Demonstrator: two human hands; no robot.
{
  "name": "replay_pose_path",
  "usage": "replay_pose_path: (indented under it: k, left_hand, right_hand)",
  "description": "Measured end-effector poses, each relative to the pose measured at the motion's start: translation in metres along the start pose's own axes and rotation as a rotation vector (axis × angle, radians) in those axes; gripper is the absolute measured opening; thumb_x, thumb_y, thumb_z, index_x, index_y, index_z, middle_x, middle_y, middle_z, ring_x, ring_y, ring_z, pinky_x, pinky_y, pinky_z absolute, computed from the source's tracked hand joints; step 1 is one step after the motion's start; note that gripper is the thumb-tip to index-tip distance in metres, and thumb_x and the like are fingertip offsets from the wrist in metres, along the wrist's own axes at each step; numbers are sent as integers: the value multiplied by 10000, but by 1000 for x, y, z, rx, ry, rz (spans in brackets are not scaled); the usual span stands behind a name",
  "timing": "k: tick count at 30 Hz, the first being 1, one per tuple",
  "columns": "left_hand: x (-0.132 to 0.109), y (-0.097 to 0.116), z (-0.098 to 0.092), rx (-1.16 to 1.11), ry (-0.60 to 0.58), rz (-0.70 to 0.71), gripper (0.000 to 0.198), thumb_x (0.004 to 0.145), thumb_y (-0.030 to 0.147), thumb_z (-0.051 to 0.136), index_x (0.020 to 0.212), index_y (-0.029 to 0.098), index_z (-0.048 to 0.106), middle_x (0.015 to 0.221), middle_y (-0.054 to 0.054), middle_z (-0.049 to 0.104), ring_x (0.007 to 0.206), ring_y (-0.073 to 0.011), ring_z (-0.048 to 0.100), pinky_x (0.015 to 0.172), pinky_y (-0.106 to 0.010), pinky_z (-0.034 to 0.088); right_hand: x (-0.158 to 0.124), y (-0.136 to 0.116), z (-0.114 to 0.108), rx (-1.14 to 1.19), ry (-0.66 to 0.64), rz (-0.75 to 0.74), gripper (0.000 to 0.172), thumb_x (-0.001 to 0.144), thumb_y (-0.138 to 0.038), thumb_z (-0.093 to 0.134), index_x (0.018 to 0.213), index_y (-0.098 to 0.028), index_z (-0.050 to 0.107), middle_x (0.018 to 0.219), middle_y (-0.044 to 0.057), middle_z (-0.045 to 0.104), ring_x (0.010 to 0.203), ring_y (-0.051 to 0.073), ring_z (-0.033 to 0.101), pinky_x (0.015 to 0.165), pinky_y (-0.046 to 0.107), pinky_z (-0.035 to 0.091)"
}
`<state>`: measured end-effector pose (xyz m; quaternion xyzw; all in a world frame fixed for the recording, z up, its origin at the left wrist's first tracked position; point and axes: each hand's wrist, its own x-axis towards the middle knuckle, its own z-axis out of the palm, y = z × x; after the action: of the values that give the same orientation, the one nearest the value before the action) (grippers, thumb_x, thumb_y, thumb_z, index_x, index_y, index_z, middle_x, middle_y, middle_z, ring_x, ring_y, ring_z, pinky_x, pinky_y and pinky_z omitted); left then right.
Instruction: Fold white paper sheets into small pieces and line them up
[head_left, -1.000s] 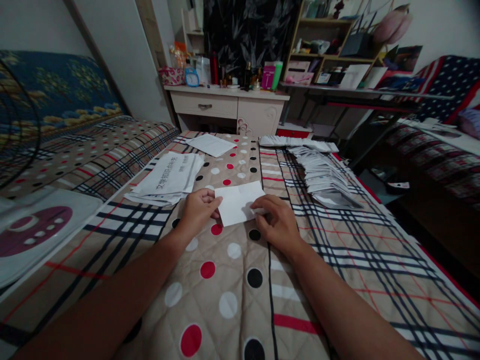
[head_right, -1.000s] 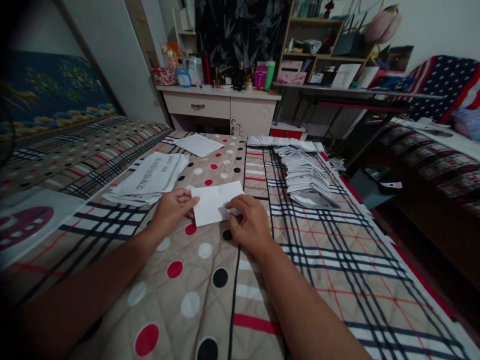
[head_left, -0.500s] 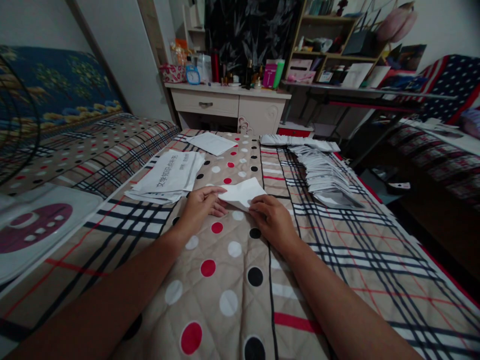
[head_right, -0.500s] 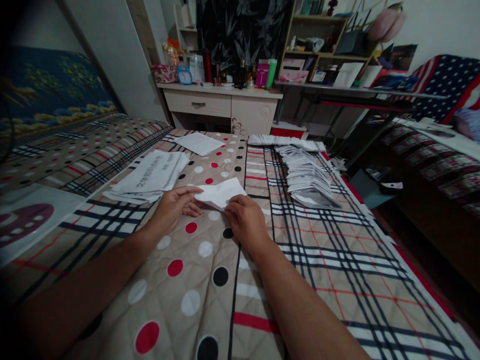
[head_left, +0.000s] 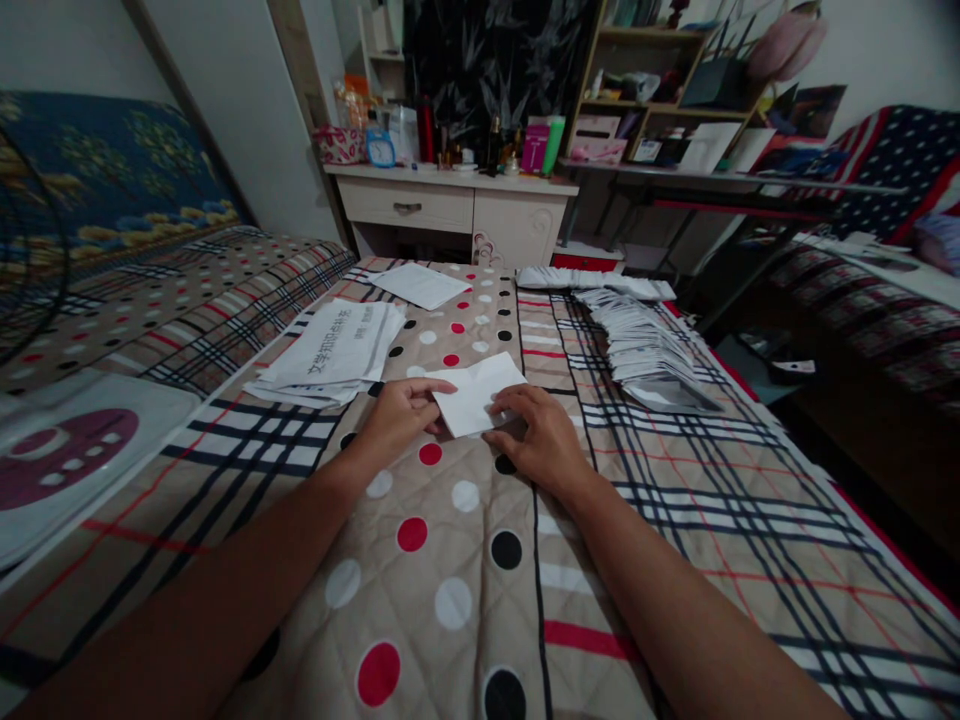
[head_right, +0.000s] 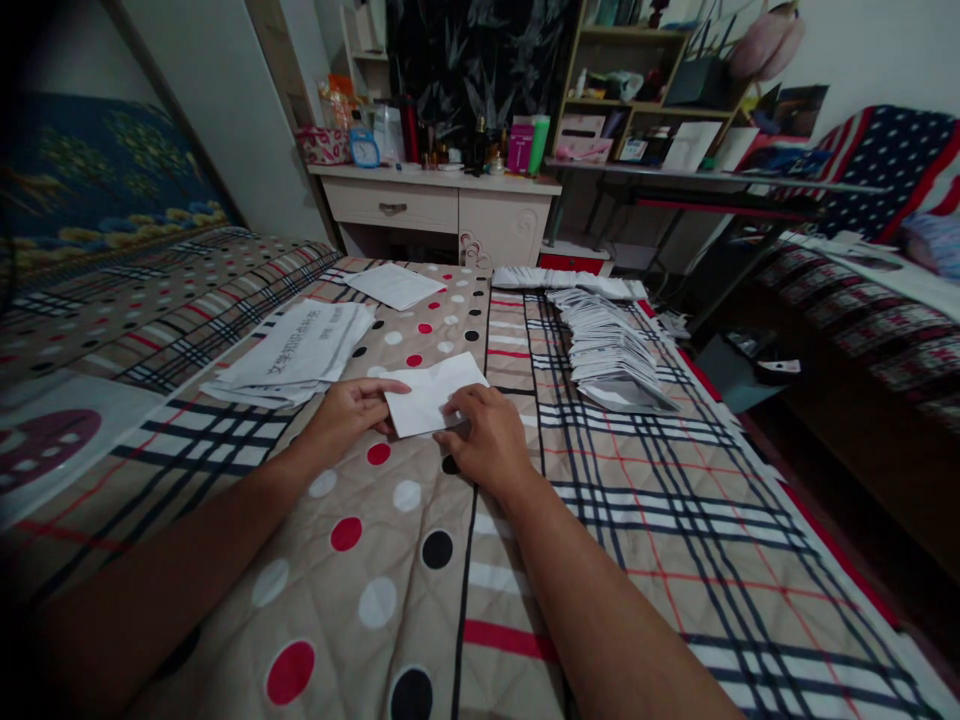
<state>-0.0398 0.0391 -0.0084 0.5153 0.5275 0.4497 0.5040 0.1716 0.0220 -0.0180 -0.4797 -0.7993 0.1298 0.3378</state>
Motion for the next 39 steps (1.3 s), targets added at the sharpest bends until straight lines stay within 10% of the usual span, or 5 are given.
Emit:
replay_pose_path:
  k: [5,13,19,31,39]
  left_hand:
    - [-1,-2,-2,140,-24,60,329,719,242,667,1014,105,713,731,-48,705,573,-127,641,477,-202,495]
    - [9,-11,-17,775,97,701,268,725,77,653,858,266,786,1311,-58,543,1164,-240,543,979,-419,491]
    - [4,-3,-19,975,-78,934,282,774,49,629,881,272,764,1304,-15,630,1311,-273,444,1076,-506,361]
    - [7,-12,-7,807,-86,646,242,892,311,597,706,173,664,802,-40,661,769,-162,597,736,-299,449]
    - [5,-10,-4,921,55,657,233,771,237,739,991,193,674,995,-55,638,933,-209,587,837,-357,477]
  right_hand:
    - [1,2,0,49,19,-24,154,775,-199,731,924,-219,701,1001,62,669,957,223,613,859,376,475]
    - [1,0,-2,1,-16,-104,143,816,-125,640,894,-212,723,1022,64,675,952,207,617,843,353,476]
    - [0,-5,-4,-51,-52,-92,315,740,-163,730,1046,-227,697,1121,64,660,1025,237,601,891,390,465]
    - [2,0,-1,-21,22,29,57,821,-175,673,855,-191,715,922,63,673,889,198,608,790,325,467]
    - [3,3,0,-76,119,155,109,771,-127,657,848,-203,678,976,80,644,938,236,593,823,368,477]
